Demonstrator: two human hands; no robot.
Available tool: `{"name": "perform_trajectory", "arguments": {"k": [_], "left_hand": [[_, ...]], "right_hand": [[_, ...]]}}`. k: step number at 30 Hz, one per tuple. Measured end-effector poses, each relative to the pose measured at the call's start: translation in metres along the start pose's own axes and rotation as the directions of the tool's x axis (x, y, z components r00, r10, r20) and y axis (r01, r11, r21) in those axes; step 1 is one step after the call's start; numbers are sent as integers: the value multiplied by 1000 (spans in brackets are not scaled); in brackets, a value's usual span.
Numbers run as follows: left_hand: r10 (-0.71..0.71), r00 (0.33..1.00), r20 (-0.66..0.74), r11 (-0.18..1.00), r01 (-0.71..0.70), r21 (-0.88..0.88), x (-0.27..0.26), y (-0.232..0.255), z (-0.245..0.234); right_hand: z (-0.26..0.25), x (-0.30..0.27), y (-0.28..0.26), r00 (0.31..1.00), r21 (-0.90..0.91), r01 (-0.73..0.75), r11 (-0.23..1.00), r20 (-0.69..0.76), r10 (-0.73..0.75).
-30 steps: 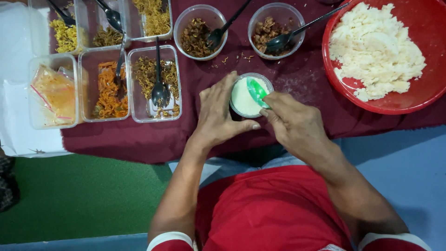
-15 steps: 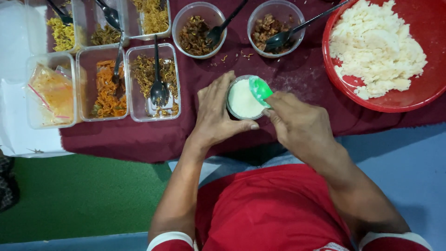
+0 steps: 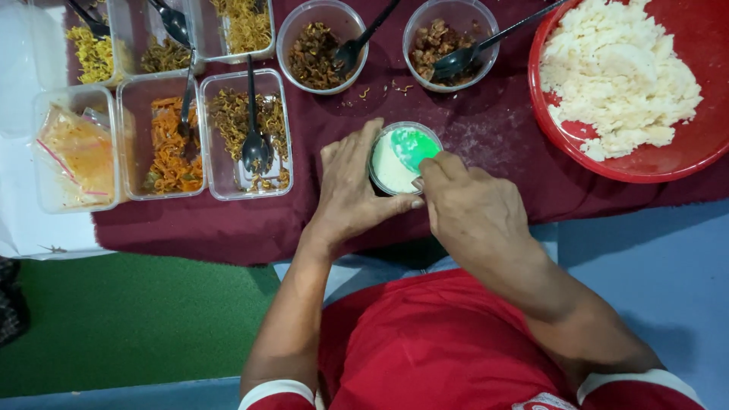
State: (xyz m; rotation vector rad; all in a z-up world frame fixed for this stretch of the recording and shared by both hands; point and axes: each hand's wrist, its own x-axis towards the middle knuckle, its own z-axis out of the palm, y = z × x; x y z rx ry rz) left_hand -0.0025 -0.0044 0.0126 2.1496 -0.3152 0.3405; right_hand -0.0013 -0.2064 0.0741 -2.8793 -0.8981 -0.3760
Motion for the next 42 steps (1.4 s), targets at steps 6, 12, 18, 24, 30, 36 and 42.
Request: {"name": "perform_trajectory", "arguments": {"k": [6, 12, 18, 24, 30, 36, 42], "left_hand": [[17, 1000, -8, 1000, -17, 9, 1, -1, 0], [6, 1000, -1, 1000, -6, -11, 3, -6, 1], [-14, 1000, 21, 997, 15, -70, 4, -6, -1], [-21, 999, 38, 994, 25, -106, 5, -8, -2], [-8, 999, 41, 990, 13, -137, 6, -10, -3], [9, 999, 42, 990, -2, -142, 5, -13, -3], [31, 999, 12, 992, -29, -119, 3, -11, -2]], "right_hand": [[17, -1, 1, 999, -64, 5, 998, 52, -2], [10, 7, -7, 998, -147, 1, 989, 67, 9], [18, 10, 8, 996, -7, 48, 999, 74, -47], [13, 16, 18, 985, 61, 104, 993, 134, -111], [13, 19, 32, 961, 13, 231, 973, 150, -230], [5, 29, 38, 935, 69, 311, 948, 158, -318], [18, 21, 34, 950, 195, 312, 930, -74, -303]]}}
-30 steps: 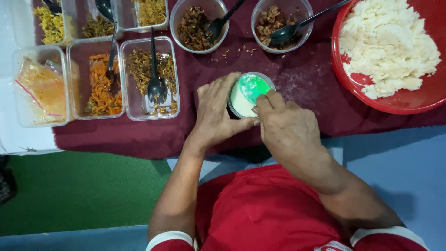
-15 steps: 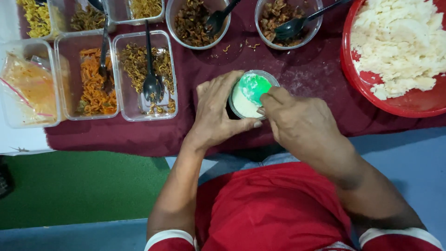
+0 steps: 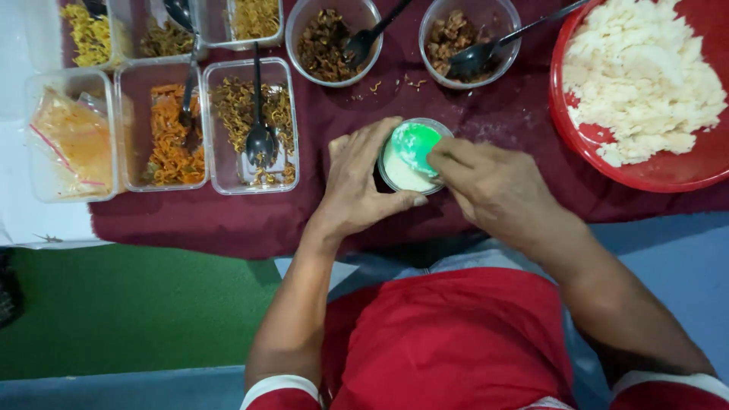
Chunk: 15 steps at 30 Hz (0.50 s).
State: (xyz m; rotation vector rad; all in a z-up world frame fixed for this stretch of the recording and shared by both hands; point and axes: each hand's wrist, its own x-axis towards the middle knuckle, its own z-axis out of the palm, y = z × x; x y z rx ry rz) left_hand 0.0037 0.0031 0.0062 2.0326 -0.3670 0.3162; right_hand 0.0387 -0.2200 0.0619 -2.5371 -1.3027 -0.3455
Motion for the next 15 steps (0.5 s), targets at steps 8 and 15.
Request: {"name": "perform_trajectory", "arguments": {"k": [8, 15], "left_hand": [[12, 1000, -11, 1000, -12, -26, -5, -7, 2], [11, 999, -36, 1000, -10, 15, -5, -1, 2]], "right_hand": [[15, -27, -16, 983, 202, -85, 976, -144, 115], [0, -34, -15, 954, 137, -198, 971, -201, 223]]}}
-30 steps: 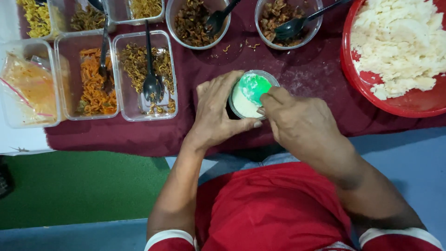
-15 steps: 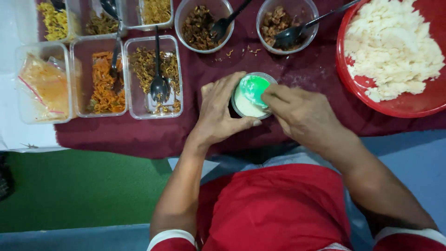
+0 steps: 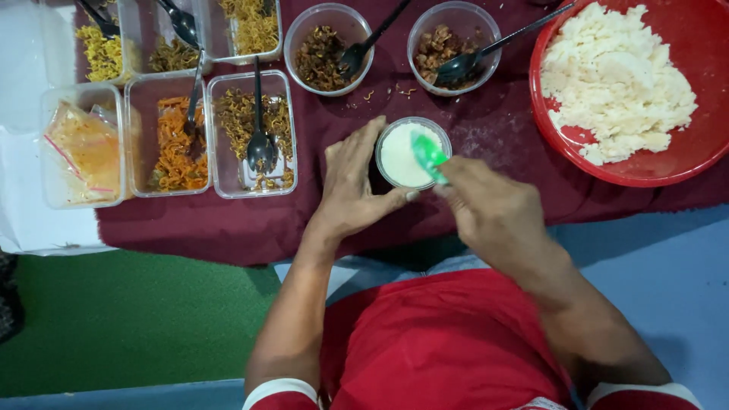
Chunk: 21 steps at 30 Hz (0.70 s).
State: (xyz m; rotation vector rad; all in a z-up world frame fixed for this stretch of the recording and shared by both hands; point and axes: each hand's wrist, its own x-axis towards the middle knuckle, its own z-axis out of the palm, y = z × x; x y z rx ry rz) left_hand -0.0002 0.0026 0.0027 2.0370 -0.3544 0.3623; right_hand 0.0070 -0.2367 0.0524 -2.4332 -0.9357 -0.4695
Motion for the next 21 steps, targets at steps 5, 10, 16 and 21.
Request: {"name": "perform_trajectory", "arguments": {"k": [5, 10, 16, 21], "left_hand": [[8, 1000, 2, 999, -8, 44, 3, 5, 2], [-5, 1000, 6, 998, 4, 66, 1, 4, 2], [-11, 1000, 16, 998, 10, 69, 3, 5, 2], [-28, 1000, 2, 999, 28, 31, 6, 12, 1]], "right_hand": [[-10, 7, 8, 999, -10, -41, 999, 6, 41], [-8, 12, 0, 996, -60, 27, 998, 90, -22], [-5, 18, -1, 986, -145, 45, 988, 168, -20], [5, 18, -2, 989, -324, 62, 944, 150, -14]]}}
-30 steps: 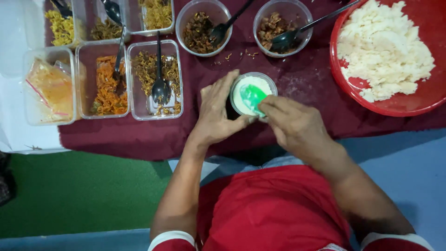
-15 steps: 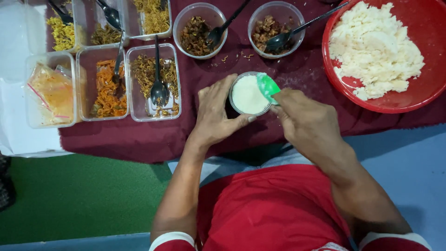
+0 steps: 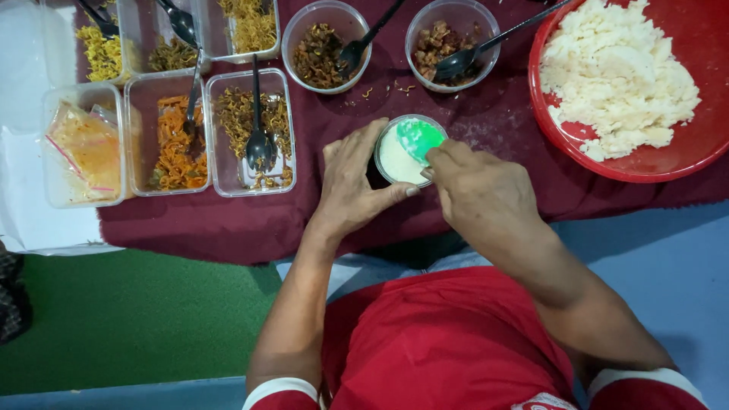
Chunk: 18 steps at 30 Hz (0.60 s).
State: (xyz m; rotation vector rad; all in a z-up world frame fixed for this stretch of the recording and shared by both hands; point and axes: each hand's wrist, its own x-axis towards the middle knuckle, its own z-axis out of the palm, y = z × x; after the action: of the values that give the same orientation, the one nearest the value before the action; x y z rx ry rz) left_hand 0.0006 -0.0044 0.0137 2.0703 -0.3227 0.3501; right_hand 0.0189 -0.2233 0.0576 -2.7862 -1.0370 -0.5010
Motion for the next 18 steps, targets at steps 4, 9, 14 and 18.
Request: {"name": "perform_trajectory", "arguments": {"k": [4, 9, 14, 18], "left_hand": [[-9, 1000, 6, 1000, 9, -15, -2, -5, 0], [-4, 1000, 9, 999, 4, -36, -2, -10, 1], [-11, 1000, 14, 999, 11, -41, -1, -10, 0], [-2, 1000, 21, 1000, 2, -29, -1, -12, -1]], "right_hand": [[-3, 5, -9, 1000, -50, -27, 998, 2, 27], [-1, 11, -9, 995, -25, 0, 1000, 102, 3], [5, 15, -1, 987, -142, 74, 987, 153, -52], [1, 23, 7, 977, -82, 130, 988, 180, -113]]}}
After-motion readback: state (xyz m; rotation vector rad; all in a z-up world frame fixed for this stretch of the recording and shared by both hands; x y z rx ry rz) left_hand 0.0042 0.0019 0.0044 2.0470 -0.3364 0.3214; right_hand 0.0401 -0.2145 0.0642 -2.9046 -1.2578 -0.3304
